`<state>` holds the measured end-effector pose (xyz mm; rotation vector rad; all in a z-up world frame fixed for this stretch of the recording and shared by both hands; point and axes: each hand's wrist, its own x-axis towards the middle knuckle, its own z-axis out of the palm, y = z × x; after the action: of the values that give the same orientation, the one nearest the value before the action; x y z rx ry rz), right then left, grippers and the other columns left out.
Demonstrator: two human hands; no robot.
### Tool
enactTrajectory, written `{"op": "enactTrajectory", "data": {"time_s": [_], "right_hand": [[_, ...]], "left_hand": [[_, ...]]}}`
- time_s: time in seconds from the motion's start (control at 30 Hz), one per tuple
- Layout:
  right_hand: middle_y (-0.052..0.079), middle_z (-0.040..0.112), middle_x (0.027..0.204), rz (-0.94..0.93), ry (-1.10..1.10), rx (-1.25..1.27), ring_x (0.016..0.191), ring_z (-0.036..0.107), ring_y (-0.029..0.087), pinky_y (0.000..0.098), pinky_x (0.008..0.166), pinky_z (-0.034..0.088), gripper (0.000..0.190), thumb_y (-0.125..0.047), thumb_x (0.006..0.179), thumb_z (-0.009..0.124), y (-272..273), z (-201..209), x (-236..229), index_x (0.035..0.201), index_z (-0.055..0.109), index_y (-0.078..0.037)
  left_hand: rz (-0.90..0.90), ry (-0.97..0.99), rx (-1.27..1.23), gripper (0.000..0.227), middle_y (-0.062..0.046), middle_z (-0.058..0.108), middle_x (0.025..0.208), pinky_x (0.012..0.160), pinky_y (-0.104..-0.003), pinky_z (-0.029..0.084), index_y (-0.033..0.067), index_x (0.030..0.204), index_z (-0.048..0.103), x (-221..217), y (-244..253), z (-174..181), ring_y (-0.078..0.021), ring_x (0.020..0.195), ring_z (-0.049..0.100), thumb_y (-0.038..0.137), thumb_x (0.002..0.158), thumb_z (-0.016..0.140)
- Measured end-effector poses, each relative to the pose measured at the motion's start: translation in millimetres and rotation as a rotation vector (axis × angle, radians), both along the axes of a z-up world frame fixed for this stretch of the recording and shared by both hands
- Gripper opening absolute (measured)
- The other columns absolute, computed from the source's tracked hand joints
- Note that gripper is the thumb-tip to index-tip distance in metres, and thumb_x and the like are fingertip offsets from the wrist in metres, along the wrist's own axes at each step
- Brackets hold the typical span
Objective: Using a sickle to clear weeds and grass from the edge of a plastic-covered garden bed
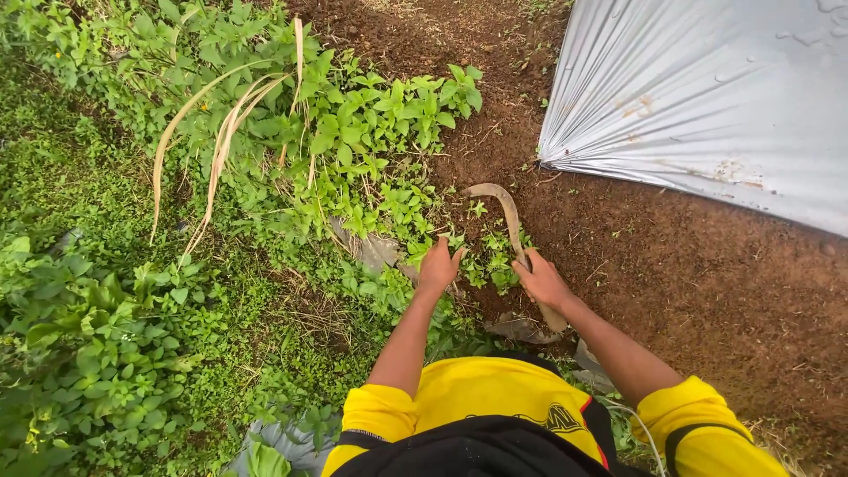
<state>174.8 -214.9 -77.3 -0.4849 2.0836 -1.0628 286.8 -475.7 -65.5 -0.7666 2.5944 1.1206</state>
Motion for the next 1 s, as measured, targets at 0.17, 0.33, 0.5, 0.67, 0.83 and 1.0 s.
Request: {"op": "enactTrajectory", "data": {"time_s": [0.17, 0.33, 0.5, 0.67, 0.83, 1.0], "right_hand": [[0.016, 0.069, 0.073, 0.029, 0.204, 0.034, 0.054, 0.065, 0.018, 0.0391, 0.048, 0.059, 0.047, -0.029, 0.123, 0.054, -25, -52, -42, 0.147, 0.06, 0.011], [0.018, 0.075, 0.085, -0.059, 0.214, -0.11, 0.07, 0.072, 0.021, 0.0448, 0.063, 0.061, 0.066, -0.033, 0.128, 0.042, -70, 45, -22, 0.165, 0.034, 0.021], [0.036, 0.077, 0.112, 0.207, 0.29, 0.164, 0.067, 0.073, 0.031, 0.0495, 0.055, 0.056, 0.072, -0.045, 0.129, 0.038, -42, -81, -31, 0.167, 0.039, 0.016], [0.026, 0.075, 0.094, 0.198, 0.212, 0.148, 0.055, 0.066, 0.021, 0.0413, 0.048, 0.053, 0.064, -0.043, 0.127, 0.043, -40, -47, -27, 0.153, 0.051, 0.014], [0.023, 0.071, 0.083, 0.119, 0.342, 0.056, 0.047, 0.053, 0.018, 0.0399, 0.043, 0.045, 0.066, -0.048, 0.129, 0.041, -76, -36, -52, 0.153, 0.054, 0.011], [0.022, 0.077, 0.083, 0.283, 0.243, 0.115, 0.05, 0.064, 0.019, 0.0372, 0.044, 0.054, 0.059, -0.038, 0.127, 0.039, -64, -50, -34, 0.153, 0.054, 0.013]], "left_hand": [[-0.009, 0.046, -0.067, 0.049, -0.027, 0.067, 0.139, 0.094, -0.058, 0.066, -0.0029, 0.151, 0.057, 1, 8, -18, -0.0416, 0.124, 0.072, 0.033, 0.118, 0.05], [0.018, 0.049, -0.088, 0.046, -0.03, 0.063, 0.143, 0.102, -0.062, 0.062, -0.0012, 0.152, 0.058, 4, 3, -33, -0.0444, 0.132, 0.068, 0.028, 0.118, 0.05], [0.02, 0.034, -0.107, 0.04, -0.024, 0.067, 0.135, 0.103, -0.062, 0.061, 0.0035, 0.139, 0.066, 6, 1, -47, -0.0407, 0.128, 0.07, 0.031, 0.119, 0.045], [0.016, 0.012, -0.16, 0.035, -0.015, 0.068, 0.125, 0.101, -0.057, 0.059, 0.0107, 0.13, 0.068, 12, -1, -59, -0.0344, 0.123, 0.071, 0.035, 0.119, 0.044], [-0.008, -0.036, -0.212, 0.035, -0.01, 0.069, 0.126, 0.106, -0.056, 0.051, 0.0175, 0.13, 0.066, 7, 2, -51, -0.0306, 0.125, 0.069, 0.04, 0.119, 0.042], [0.019, -0.053, -0.18, 0.039, -0.011, 0.068, 0.14, 0.116, -0.06, 0.045, 0.0173, 0.141, 0.063, 13, 8, -27, -0.0311, 0.135, 0.066, 0.039, 0.121, 0.038]]}}
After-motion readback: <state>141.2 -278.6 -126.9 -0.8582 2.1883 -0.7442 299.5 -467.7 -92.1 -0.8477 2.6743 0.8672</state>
